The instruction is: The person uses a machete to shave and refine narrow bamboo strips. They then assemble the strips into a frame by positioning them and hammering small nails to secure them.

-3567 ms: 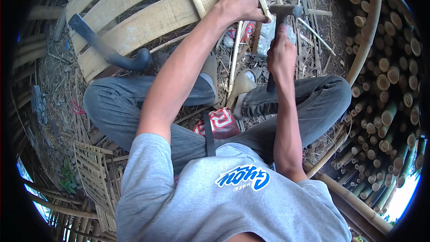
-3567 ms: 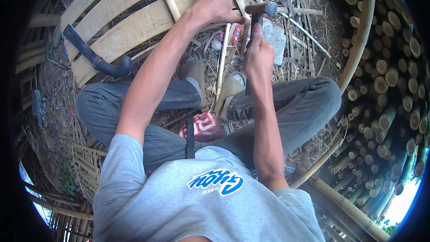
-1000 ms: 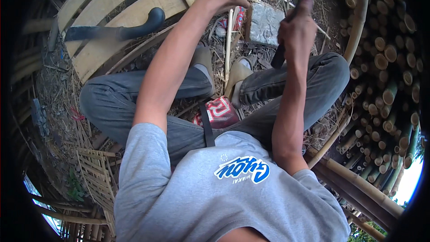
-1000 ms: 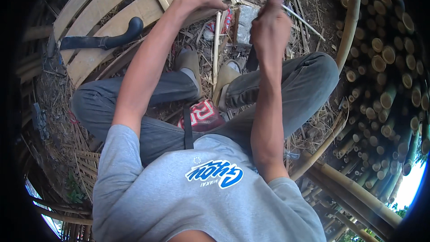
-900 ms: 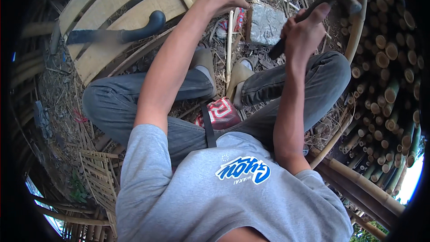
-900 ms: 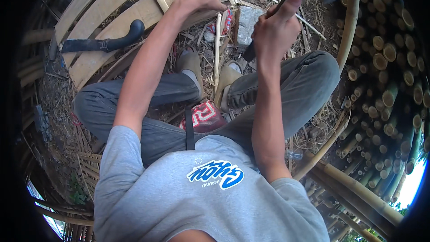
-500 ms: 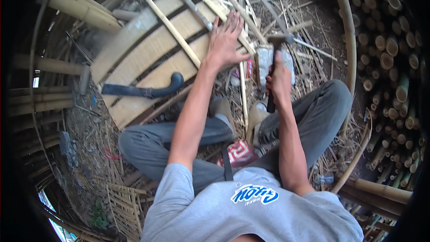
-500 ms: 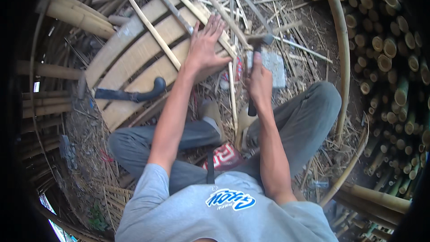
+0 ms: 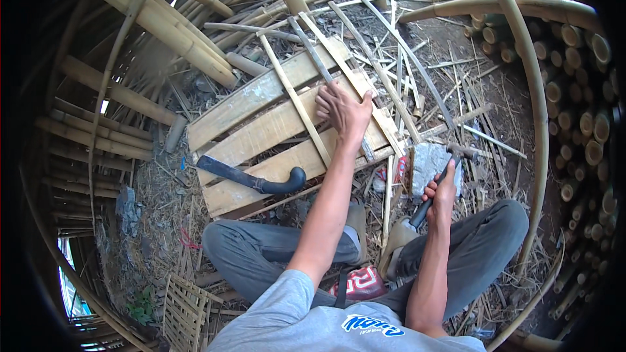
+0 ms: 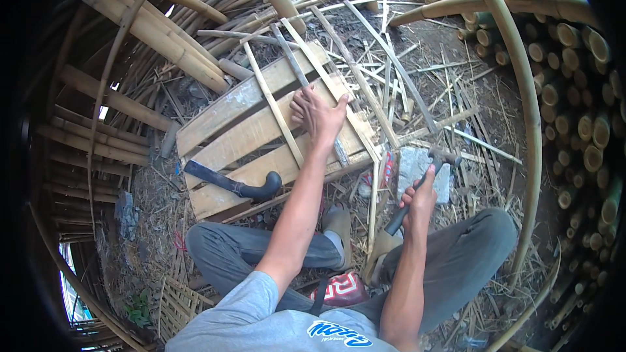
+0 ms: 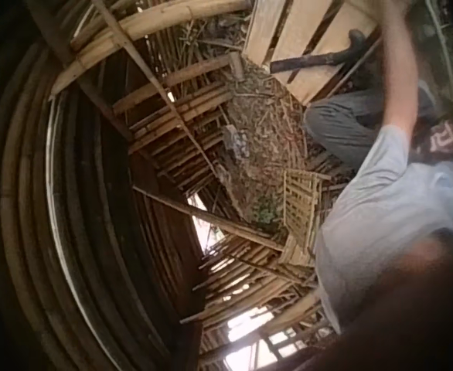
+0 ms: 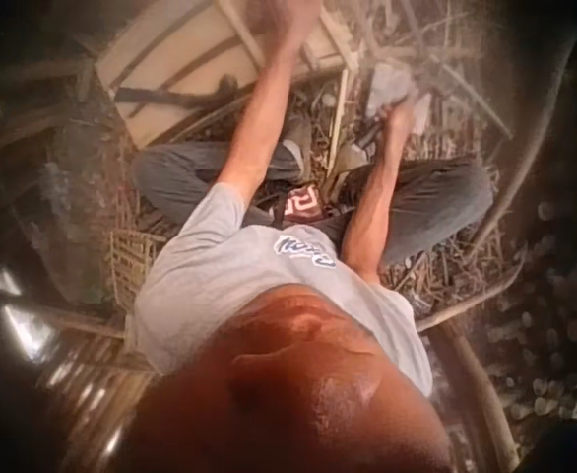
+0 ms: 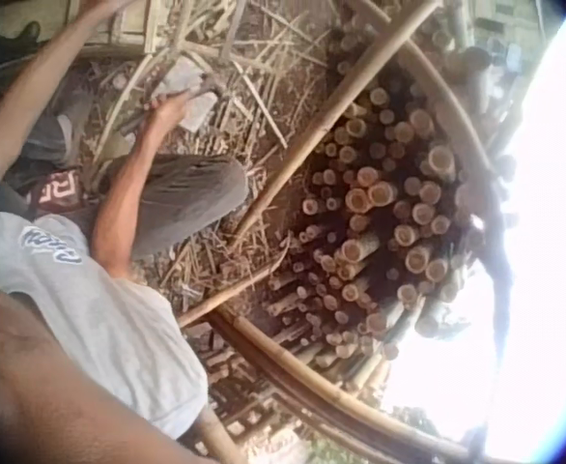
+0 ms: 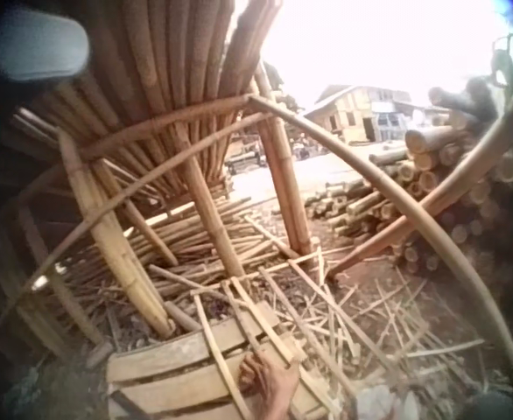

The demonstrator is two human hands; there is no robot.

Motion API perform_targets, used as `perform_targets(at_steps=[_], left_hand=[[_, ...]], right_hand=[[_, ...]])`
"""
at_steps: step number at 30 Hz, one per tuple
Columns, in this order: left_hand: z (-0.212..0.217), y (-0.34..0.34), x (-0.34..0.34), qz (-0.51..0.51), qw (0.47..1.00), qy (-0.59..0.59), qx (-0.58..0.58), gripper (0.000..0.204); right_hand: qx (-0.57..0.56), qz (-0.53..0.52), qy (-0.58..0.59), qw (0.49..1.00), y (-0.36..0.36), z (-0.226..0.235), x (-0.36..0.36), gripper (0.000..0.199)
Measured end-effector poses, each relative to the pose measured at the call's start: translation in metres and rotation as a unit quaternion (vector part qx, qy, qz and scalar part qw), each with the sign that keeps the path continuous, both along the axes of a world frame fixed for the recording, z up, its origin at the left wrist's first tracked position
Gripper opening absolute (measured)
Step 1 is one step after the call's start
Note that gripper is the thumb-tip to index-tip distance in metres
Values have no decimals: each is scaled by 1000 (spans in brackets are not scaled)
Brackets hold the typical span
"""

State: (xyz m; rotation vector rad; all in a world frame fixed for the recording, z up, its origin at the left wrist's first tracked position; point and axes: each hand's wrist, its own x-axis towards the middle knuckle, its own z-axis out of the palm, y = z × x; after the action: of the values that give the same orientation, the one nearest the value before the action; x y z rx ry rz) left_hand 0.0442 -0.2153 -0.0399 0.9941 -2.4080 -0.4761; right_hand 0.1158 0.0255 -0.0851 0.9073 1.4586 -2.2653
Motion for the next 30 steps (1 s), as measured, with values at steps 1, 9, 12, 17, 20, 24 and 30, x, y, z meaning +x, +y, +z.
perform_targets(at_steps=[1,9,12,17,20,24,30], left_hand=[[-4,-3,-4,3,1000,1,-3,85],[0,-33,-17,37,994,45,93,80],[5,-46,-20,25,993,3,115,84],[27,-50,-51,57,998,-26,-7,90],[20,-61,-81,36,993,-107,44,100],[-7,-74,-94,80,988,-59,-116,98],[34,-64,-81,-53,990,-119,63,87]], right_hand=[[-5,-1,-15,1000,1,-2,0,58],[-43,-23,-44,998,3,-13,-6,57],[-45,-12,-36,998,2,-12,-5,57],[-44,-12,-37,998,0,-4,-6,58],[-47,-15,-43,998,-1,-10,-2,57],[-70,-13,-59,996,-9,-6,-3,57],[-72,-45,-55,995,9,-12,-11,56]])
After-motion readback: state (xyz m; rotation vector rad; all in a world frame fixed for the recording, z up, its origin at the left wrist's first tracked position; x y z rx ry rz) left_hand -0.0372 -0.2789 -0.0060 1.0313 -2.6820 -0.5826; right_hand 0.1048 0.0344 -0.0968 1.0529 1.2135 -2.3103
